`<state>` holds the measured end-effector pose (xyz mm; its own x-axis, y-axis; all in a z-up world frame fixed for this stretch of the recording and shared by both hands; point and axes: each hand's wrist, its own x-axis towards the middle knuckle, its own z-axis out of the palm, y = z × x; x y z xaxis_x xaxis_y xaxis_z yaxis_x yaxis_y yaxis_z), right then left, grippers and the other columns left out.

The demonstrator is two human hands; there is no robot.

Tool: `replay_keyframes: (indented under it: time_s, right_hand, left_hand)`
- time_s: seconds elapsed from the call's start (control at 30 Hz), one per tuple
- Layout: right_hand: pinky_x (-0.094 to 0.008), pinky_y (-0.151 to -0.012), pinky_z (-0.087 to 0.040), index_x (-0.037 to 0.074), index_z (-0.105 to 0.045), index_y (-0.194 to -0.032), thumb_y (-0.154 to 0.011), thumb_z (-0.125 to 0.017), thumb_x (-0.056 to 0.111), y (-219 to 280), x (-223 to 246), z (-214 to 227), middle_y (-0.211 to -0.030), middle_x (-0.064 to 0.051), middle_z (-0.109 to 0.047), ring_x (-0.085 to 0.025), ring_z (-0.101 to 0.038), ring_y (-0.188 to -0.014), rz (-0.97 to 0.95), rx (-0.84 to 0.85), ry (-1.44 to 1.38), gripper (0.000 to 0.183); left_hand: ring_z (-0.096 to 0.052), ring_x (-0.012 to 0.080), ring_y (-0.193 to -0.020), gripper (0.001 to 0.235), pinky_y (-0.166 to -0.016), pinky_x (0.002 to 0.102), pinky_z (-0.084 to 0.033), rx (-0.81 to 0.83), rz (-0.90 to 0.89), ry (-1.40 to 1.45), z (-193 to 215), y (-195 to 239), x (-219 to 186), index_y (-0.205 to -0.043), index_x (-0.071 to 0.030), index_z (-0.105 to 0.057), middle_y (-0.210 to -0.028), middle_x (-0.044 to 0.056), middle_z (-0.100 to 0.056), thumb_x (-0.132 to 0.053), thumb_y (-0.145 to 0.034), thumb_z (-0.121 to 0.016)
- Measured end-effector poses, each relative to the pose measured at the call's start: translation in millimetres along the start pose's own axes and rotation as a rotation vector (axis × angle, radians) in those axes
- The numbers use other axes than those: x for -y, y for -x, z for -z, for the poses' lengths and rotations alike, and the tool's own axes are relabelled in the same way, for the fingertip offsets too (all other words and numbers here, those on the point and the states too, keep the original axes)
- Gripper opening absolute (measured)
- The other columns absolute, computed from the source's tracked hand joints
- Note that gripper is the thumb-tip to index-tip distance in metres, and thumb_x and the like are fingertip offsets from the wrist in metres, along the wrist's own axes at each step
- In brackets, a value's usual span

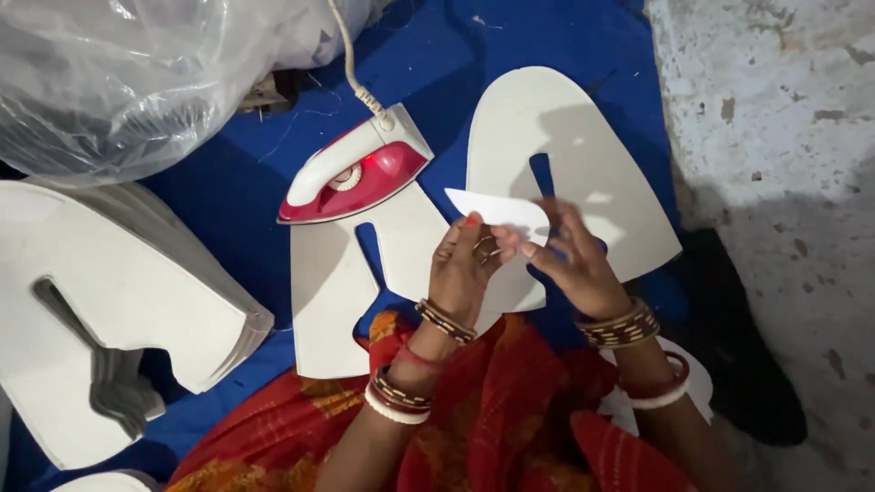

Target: The recorder is ironing white foam shoe upper components on a blue floor mat to flatten or shape them.

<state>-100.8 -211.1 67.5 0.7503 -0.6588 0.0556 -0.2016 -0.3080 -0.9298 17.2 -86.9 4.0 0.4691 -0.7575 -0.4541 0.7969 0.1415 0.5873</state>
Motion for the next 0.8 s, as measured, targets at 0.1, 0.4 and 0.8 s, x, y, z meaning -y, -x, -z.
replay_keyframes:
  time_s: [0.1,0.4,0.8]
  right_hand:
    - [-0.031,-0.090,-0.052,0.007,-0.059,-0.127,-0.093,-0.069,0.020,0.4,-43.8,0.3,-0.116,-0.004,-0.068,-0.014,-0.064,-0.108,-0.358,0.201,-0.423,0.038]
    - [-0.026,-0.064,-0.059,-0.002,-0.069,-0.117,-0.098,-0.071,0.019,-118.3,-169.7,34.5,-0.097,-0.005,-0.077,-0.010,-0.073,-0.076,-0.205,-0.087,-0.105,0.028]
    - [-0.026,-0.055,-0.054,0.000,-0.074,-0.101,-0.086,-0.080,0.004,-175.5,-165.5,37.0,-0.080,-0.009,-0.074,-0.011,-0.070,-0.062,-0.181,-0.153,0.167,0.017]
  left_hand:
    - [-0.072,0.0262,-0.102,0.026,-0.091,0.038,-0.058,-0.042,-0.004,0.220,-1.3,-10.6,1.1,-0.111,-0.002,-0.064,-0.105,0.013,-0.072,-0.026,-0.111,-0.053]
    - [-0.069,0.0287,-0.116,0.039,-0.098,0.036,-0.057,0.077,-0.073,-0.299,24.0,-35.5,32.4,-0.134,-0.011,-0.059,-0.122,0.014,-0.072,-0.005,-0.096,-0.059]
    - [-0.018,0.0342,-0.155,0.069,-0.125,0.054,-0.021,0.072,-0.587,-1.731,0.1,-93.5,13.2,-0.155,-0.013,-0.038,-0.166,0.012,-0.025,-0.028,-0.094,-0.066]
